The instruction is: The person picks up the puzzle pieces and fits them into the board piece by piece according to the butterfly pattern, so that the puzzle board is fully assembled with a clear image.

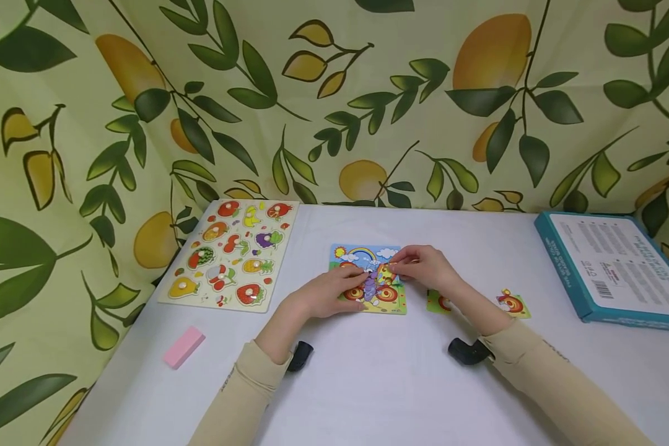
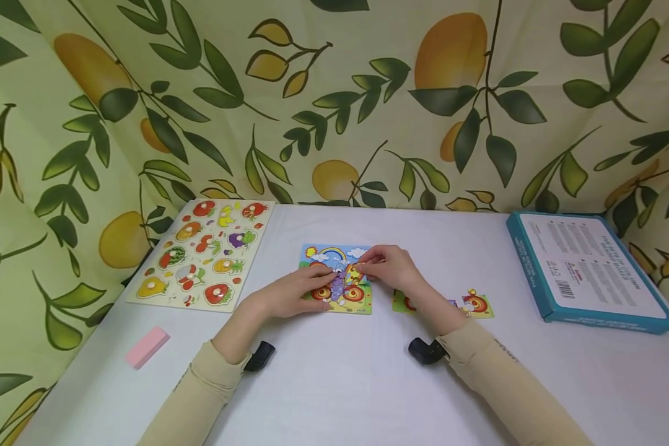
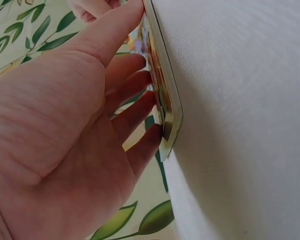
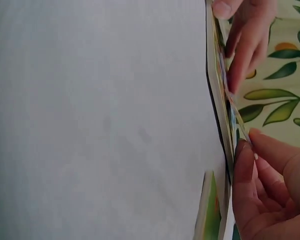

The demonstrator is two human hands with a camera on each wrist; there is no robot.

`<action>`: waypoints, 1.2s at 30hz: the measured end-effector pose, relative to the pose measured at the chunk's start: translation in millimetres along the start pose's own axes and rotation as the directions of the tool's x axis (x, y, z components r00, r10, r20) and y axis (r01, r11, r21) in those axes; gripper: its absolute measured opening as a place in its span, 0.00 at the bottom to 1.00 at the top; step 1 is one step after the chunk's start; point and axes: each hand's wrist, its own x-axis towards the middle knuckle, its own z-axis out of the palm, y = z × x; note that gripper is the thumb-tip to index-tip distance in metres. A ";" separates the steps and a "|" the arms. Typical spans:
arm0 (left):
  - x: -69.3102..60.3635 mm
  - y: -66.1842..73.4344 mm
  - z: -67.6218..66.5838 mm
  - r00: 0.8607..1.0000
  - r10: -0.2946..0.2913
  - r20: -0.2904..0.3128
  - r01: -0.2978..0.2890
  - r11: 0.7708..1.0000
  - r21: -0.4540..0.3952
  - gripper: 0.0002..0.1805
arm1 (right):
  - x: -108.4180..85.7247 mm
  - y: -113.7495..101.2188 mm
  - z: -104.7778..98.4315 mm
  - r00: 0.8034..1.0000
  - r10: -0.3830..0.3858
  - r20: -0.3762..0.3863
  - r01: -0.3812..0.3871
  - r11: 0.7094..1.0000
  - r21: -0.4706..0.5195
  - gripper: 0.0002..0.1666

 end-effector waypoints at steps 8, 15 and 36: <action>0.6 1.0 0.5 1.000 0.021 0.001 -0.021 0.996 0.083 0.35 | -0.4 -4.9 3.7 0.999 -0.050 -0.017 0.048 0.995 -0.086 0.13; 0.0 1.5 0.4 0.999 0.046 -0.009 -0.045 0.993 0.107 0.33 | -0.5 -1.8 3.2 0.995 -0.100 -0.022 0.095 0.983 -0.155 0.11; 1.3 1.6 0.1 1.000 0.026 -0.006 -0.026 0.995 0.093 0.34 | 2.9 2.8 4.0 0.996 -0.090 -0.012 0.088 0.987 -0.136 0.12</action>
